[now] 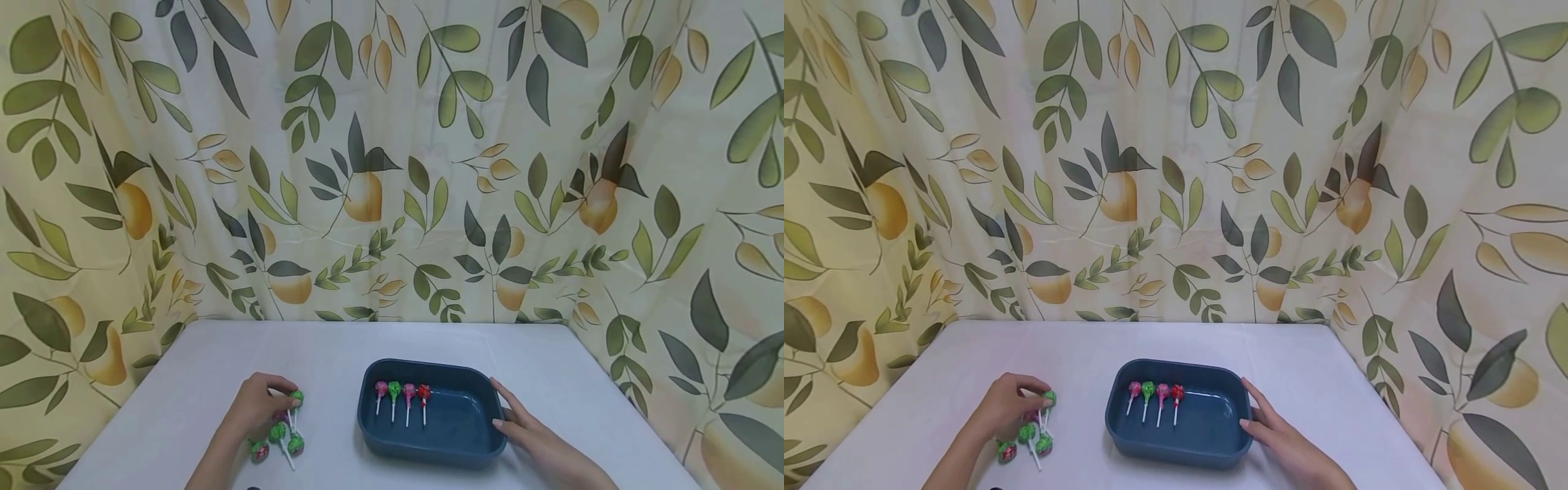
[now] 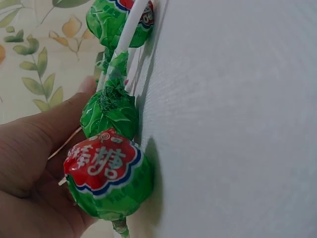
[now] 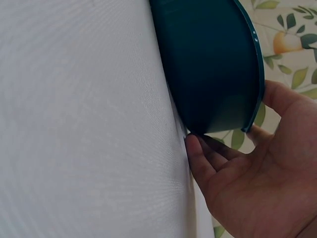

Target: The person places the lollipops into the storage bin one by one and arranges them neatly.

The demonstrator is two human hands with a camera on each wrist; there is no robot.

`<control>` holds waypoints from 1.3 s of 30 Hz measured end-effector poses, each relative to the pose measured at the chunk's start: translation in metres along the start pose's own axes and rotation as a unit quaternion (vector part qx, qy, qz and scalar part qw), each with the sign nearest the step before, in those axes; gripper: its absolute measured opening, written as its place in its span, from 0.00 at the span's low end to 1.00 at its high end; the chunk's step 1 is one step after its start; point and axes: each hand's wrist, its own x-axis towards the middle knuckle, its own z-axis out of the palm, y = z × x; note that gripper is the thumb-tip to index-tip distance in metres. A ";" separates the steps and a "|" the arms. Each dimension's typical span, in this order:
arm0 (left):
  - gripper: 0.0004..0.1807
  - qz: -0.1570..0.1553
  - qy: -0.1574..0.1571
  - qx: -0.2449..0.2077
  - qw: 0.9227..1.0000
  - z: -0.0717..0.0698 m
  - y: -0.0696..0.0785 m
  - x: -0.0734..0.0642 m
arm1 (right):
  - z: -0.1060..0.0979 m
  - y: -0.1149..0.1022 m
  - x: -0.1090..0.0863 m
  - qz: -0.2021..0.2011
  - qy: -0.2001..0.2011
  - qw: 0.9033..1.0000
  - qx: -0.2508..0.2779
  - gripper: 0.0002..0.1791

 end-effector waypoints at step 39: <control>0.08 0.061 0.028 0.021 0.998 0.000 0.057 0.016 | -0.001 -0.001 0.001 0.009 -0.003 1.000 0.016 0.43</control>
